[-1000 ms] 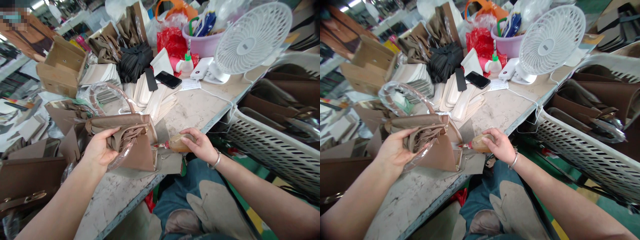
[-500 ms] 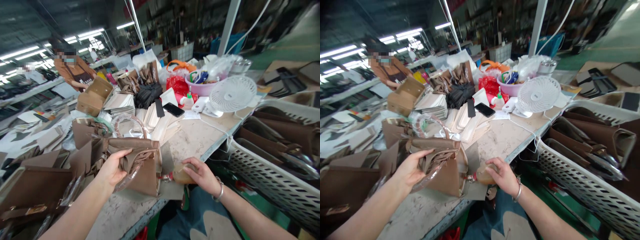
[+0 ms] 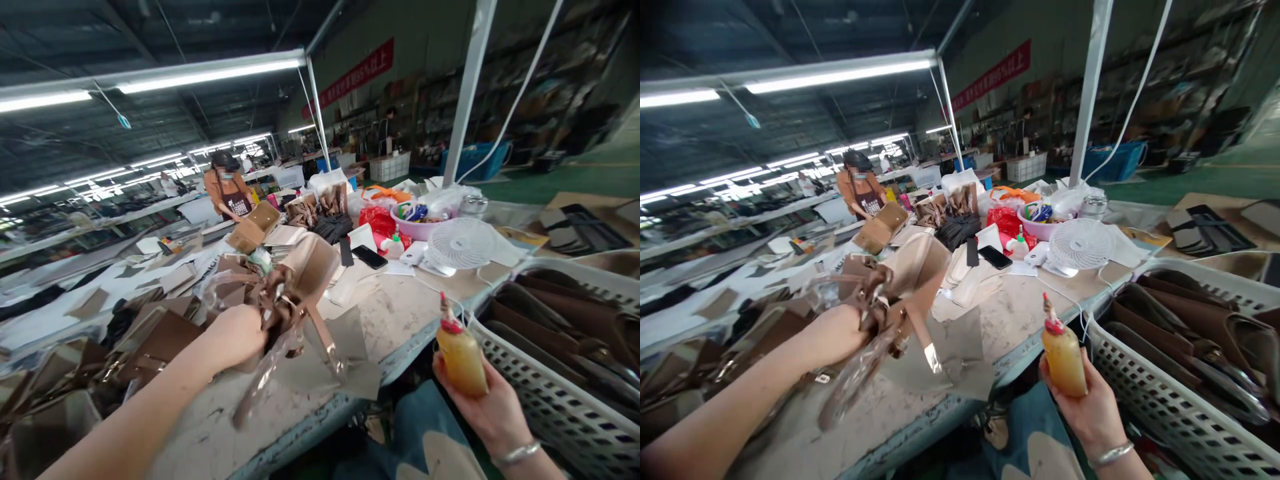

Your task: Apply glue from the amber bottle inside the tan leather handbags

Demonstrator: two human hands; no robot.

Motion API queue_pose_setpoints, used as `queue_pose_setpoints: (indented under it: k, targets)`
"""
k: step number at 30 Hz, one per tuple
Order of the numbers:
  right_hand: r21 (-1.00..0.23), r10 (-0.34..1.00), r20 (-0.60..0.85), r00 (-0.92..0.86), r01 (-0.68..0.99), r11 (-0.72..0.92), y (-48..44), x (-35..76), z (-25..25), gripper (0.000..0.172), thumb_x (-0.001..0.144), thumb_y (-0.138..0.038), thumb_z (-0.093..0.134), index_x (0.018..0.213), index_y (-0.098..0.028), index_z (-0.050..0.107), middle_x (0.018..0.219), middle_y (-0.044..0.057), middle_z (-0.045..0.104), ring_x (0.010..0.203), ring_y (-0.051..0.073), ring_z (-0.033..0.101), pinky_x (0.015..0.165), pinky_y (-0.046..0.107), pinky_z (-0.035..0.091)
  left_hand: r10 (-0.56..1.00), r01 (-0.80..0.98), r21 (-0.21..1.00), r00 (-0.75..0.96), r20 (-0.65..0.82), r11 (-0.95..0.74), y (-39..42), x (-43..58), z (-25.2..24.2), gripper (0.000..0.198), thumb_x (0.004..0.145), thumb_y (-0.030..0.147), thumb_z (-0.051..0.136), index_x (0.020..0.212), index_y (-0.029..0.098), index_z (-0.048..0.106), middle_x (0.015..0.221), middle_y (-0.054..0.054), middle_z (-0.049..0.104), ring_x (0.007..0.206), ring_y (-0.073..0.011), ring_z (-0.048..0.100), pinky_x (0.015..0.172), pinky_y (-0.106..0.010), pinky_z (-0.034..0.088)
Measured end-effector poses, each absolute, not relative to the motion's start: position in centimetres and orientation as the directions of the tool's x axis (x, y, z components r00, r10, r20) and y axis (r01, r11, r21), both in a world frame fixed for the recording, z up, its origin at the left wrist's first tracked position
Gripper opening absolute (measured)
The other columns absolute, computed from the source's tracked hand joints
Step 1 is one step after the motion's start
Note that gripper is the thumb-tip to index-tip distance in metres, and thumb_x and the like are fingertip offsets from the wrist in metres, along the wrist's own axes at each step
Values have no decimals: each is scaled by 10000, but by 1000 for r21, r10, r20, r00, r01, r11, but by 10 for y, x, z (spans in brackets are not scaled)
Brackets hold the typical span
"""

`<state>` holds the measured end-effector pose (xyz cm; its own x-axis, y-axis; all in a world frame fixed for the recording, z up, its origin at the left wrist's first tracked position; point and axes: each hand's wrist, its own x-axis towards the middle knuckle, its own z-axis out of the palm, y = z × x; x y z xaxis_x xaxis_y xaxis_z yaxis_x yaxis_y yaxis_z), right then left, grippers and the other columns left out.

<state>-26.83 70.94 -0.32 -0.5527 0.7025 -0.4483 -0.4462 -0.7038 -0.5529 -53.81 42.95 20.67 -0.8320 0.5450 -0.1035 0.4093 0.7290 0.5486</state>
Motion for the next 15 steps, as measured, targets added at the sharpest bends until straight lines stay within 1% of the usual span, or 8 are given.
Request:
queue_pose_setpoints:
  k: [1,2,4,5,7,10,12,15]
  targets:
    - [-536,711,-419,-564,-478,-696,703,-266,3,226,847,-364,544,938,-249,716,930,73,735,816,223,701,730,375,629,573,512,358,-815,-85,781,427,-534,204,50,632,175,669,637,213,701,742,-145,737,968,-384,677,867,-462,490]
    - [-516,708,-393,-586,-497,-698,694,-264,10,241,838,-352,536,956,-246,717,928,73,732,825,221,698,731,368,628,596,570,206,-798,-89,795,427,-529,199,67,644,169,643,647,202,701,775,-174,736,965,-399,674,873,-487,478]
    - [-457,652,-352,-672,-484,-746,671,-257,23,284,814,-349,542,995,-217,716,918,84,722,815,215,689,694,338,624,640,648,-27,-757,-129,761,429,-516,177,151,682,150,584,749,172,717,843,-225,732,924,-406,680,848,-509,477]
    - [-417,590,-340,-732,-445,-792,656,-253,29,305,807,-355,553,1014,-199,712,929,92,718,814,208,684,681,321,619,654,670,-86,-740,-155,738,431,-507,164,211,696,134,560,831,151,721,869,-247,727,901,-405,684,827,-510,483]
    - [-332,410,-318,-855,-305,-893,624,-244,34,340,809,-376,580,1060,-177,696,1026,112,710,827,186,679,685,284,602,665,685,-76,-723,-186,724,436,-488,137,338,707,94,536,1008,107,691,927,-273,717,897,-397,687,806,-495,492]
    - [-261,119,-272,-955,-46,-964,574,-235,29,416,844,-421,614,1213,-228,624,1191,123,676,835,175,689,654,267,576,694,715,-29,-688,-211,699,440,-460,107,401,737,84,522,1116,116,651,1041,-262,703,971,-370,674,830,-467,491]
    - [-257,27,-243,-970,37,-966,547,-236,21,491,876,-460,607,1336,-310,526,1181,94,685,814,185,702,612,274,564,711,724,20,-670,-214,689,440,-445,97,361,801,143,500,1125,164,658,1094,-229,699,1009,-355,663,850,-463,486]
    - [-272,-10,-228,-974,73,-960,526,-245,16,581,886,-453,618,1424,-378,411,1163,49,693,862,203,710,680,329,578,721,720,100,-660,-210,687,433,-427,88,302,870,233,464,1067,211,692,1086,-192,705,1037,-360,646,898,-488,457]
